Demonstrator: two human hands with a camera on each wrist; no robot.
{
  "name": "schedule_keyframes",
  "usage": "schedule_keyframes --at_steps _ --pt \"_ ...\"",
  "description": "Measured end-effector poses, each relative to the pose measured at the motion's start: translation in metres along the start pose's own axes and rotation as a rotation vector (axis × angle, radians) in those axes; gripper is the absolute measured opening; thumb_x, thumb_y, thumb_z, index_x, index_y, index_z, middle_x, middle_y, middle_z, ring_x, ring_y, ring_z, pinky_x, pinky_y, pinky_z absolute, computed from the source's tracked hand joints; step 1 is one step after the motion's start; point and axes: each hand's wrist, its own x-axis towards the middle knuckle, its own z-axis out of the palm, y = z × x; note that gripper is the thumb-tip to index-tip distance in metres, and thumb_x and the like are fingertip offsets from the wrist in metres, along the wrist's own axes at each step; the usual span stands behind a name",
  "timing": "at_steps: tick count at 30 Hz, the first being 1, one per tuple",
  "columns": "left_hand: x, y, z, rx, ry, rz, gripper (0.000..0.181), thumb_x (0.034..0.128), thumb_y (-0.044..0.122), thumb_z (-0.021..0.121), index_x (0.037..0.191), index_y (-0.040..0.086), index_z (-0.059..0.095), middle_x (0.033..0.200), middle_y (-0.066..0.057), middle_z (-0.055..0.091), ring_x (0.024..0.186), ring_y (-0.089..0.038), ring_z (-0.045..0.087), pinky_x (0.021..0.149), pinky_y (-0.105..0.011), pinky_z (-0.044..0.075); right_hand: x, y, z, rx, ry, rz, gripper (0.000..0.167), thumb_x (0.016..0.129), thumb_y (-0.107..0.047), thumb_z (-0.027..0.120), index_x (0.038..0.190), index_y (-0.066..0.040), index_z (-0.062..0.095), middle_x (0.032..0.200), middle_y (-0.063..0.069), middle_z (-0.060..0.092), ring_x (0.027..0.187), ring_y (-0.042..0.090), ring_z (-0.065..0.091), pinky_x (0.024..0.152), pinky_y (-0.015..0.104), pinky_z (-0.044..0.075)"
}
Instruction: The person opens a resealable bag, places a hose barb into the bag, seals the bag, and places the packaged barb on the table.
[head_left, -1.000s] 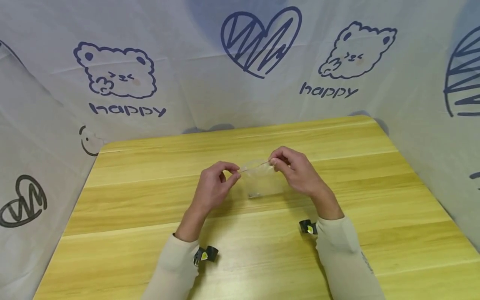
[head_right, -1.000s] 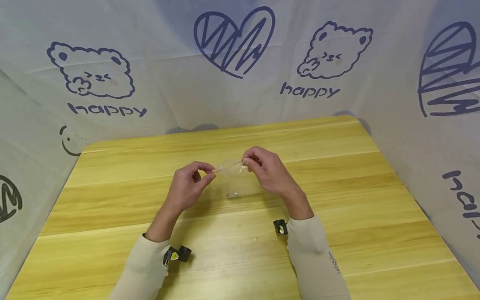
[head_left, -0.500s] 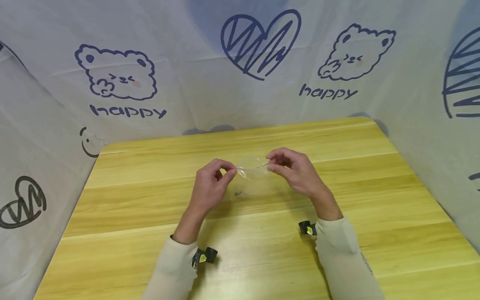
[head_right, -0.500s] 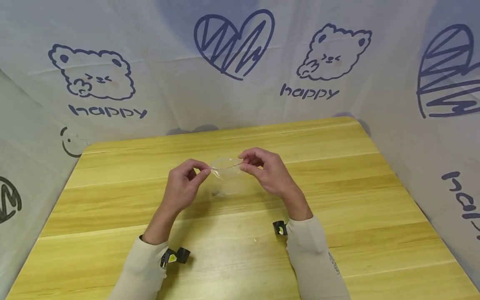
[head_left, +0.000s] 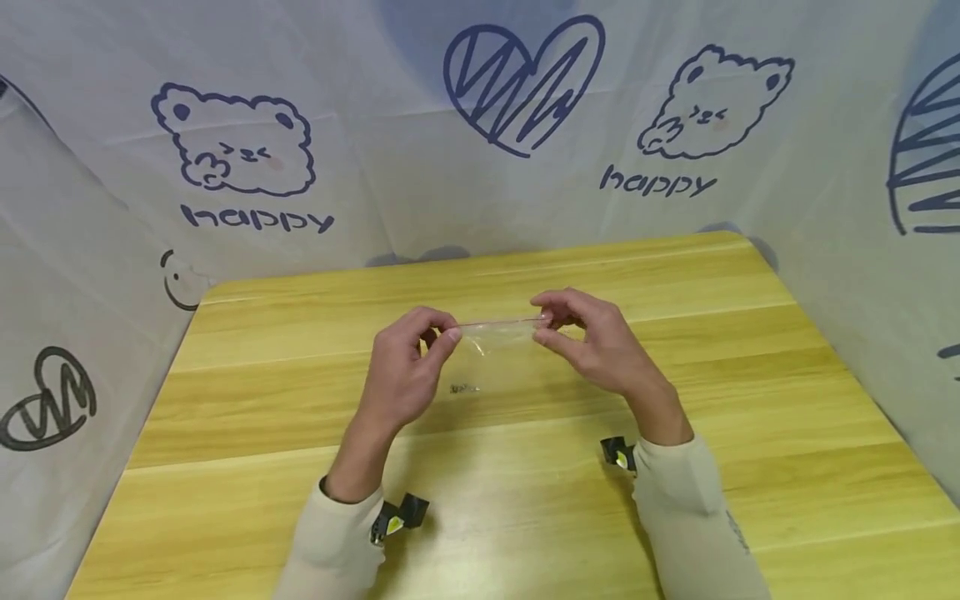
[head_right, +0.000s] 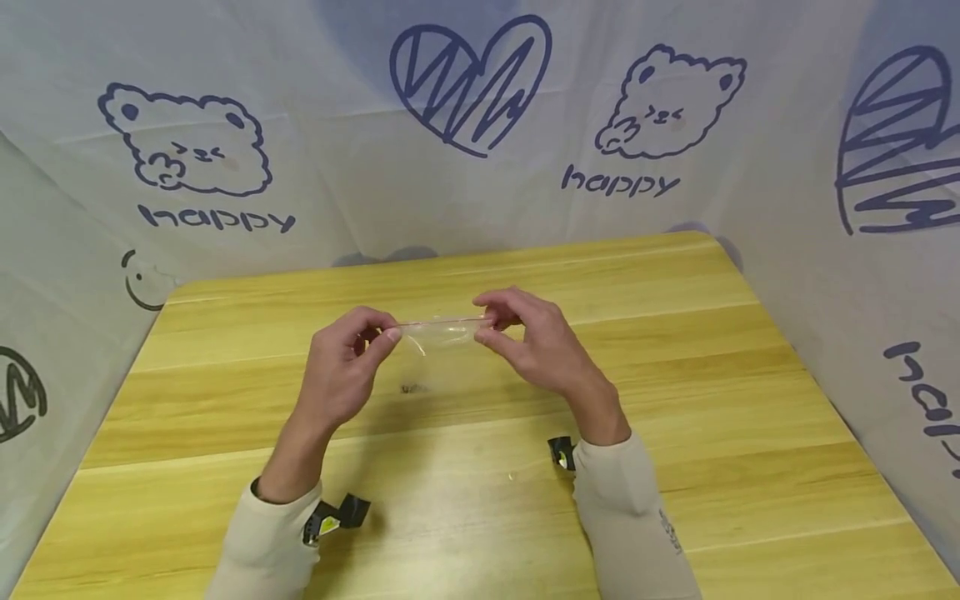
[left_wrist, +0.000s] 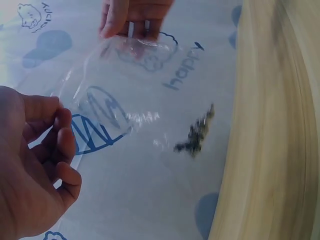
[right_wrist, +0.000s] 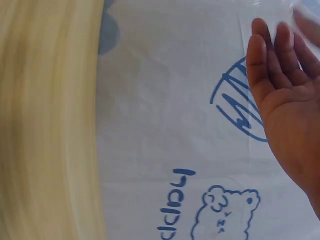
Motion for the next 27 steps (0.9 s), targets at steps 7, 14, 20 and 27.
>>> schedule_keyframes --at_steps 7,14,20,27 --pt "-0.001 0.003 -0.002 -0.086 0.056 -0.036 0.009 0.0928 0.012 0.064 0.091 0.005 0.069 0.081 -0.007 0.067 0.066 -0.016 0.051 0.058 -0.024 0.039 0.002 0.008 0.010 0.006 -0.124 0.023 0.014 0.083 -0.019 0.076 0.096 -0.013 0.073 0.091 -0.001 0.071 0.082 0.010 0.062 0.073 0.029 0.053" --pt "0.001 0.003 -0.005 -0.063 0.120 -0.007 0.010 0.0936 0.011 0.063 0.089 0.004 0.067 0.079 -0.008 0.064 0.068 -0.018 0.051 0.062 -0.026 0.040 0.003 0.012 0.015 -0.059 -0.170 -0.080 0.010 0.085 -0.022 0.073 0.085 -0.013 0.075 0.085 -0.006 0.074 0.078 0.004 0.066 0.074 0.027 0.054" --pt "0.001 0.004 -0.006 -0.111 0.122 -0.025 0.011 0.0944 0.012 0.062 0.089 0.004 0.066 0.077 -0.007 0.061 0.067 -0.020 0.049 0.060 -0.028 0.039 0.003 0.007 0.014 -0.040 -0.155 -0.010 0.006 0.085 -0.023 0.074 0.087 -0.018 0.074 0.086 -0.007 0.072 0.077 0.005 0.063 0.070 0.028 0.051" --pt "0.001 0.007 -0.006 -0.150 0.162 -0.010 0.009 0.0923 0.009 0.063 0.087 0.003 0.067 0.074 -0.007 0.061 0.064 -0.015 0.046 0.059 -0.024 0.036 0.001 0.006 0.009 0.165 -0.060 -0.042 0.007 0.087 -0.011 0.072 0.080 -0.012 0.074 0.082 0.001 0.072 0.076 0.011 0.064 0.069 0.025 0.050"
